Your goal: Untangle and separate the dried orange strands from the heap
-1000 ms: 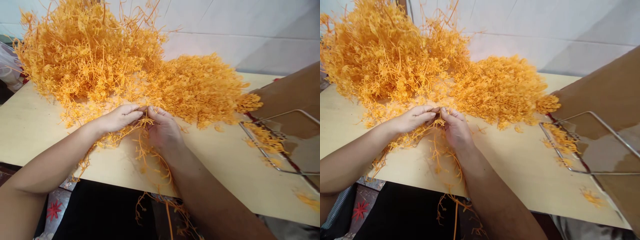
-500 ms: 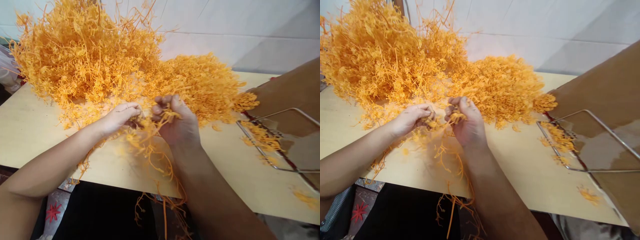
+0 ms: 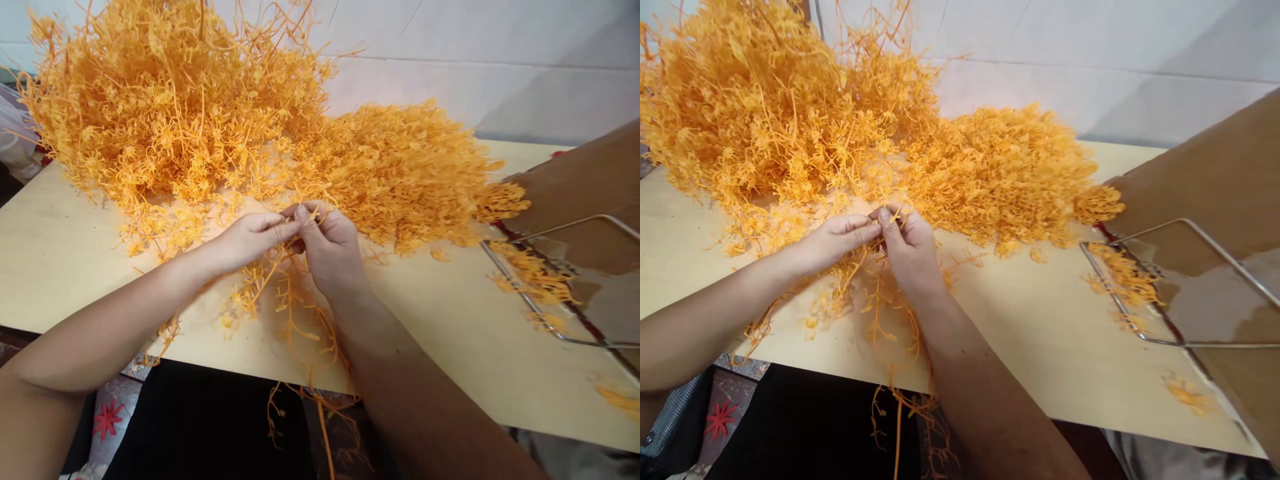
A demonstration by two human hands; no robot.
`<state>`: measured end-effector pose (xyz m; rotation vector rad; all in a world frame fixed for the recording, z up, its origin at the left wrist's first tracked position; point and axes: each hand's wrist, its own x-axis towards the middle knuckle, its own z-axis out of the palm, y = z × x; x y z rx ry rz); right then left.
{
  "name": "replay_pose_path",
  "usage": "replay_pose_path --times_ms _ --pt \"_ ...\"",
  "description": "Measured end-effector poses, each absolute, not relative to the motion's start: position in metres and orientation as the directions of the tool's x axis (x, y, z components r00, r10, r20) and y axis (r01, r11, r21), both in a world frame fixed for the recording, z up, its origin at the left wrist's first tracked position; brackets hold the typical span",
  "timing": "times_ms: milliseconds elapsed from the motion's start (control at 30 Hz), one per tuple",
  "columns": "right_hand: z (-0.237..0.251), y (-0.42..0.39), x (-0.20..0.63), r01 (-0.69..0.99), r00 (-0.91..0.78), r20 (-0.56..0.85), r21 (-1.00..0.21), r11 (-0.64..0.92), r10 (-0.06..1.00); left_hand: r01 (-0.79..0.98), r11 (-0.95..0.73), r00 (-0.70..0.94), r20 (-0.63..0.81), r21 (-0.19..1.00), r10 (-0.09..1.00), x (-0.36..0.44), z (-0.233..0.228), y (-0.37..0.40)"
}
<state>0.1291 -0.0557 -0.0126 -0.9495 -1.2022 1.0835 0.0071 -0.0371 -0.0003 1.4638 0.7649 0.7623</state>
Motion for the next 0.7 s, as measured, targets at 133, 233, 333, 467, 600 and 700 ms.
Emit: replay_pose_path --times_ms 133,233,333,467,600,700 --pt "-0.012 -0.054 0.131 -0.216 0.049 0.143 -0.965 0.150 0.989 -0.006 0.019 0.378 -0.016 1.000 0.926 0.005 0.001 -0.032" --pt "-0.011 -0.054 0.134 -0.250 0.032 0.123 -0.960 0.127 0.992 -0.011 0.054 0.258 -0.050 0.998 0.965 0.003 0.005 -0.030" --pt "-0.009 -0.056 0.133 -0.258 -0.055 0.111 -0.962 0.093 0.992 0.003 0.037 0.215 -0.036 0.999 0.976 0.003 0.006 -0.030" --pt "-0.005 -0.061 0.128 -0.270 -0.186 0.116 -0.961 0.063 0.976 -0.018 -0.071 0.173 0.073 0.997 0.982 0.007 0.006 -0.031" --pt "-0.002 -0.065 0.121 -0.196 -0.275 0.097 -0.980 0.043 0.957 -0.026 -0.157 0.128 0.159 0.987 0.979 0.010 0.006 -0.033" --pt "-0.003 -0.067 0.116 -0.182 -0.228 0.076 -0.983 0.034 0.971 -0.033 -0.161 0.156 0.165 0.986 0.974 0.013 0.008 -0.036"
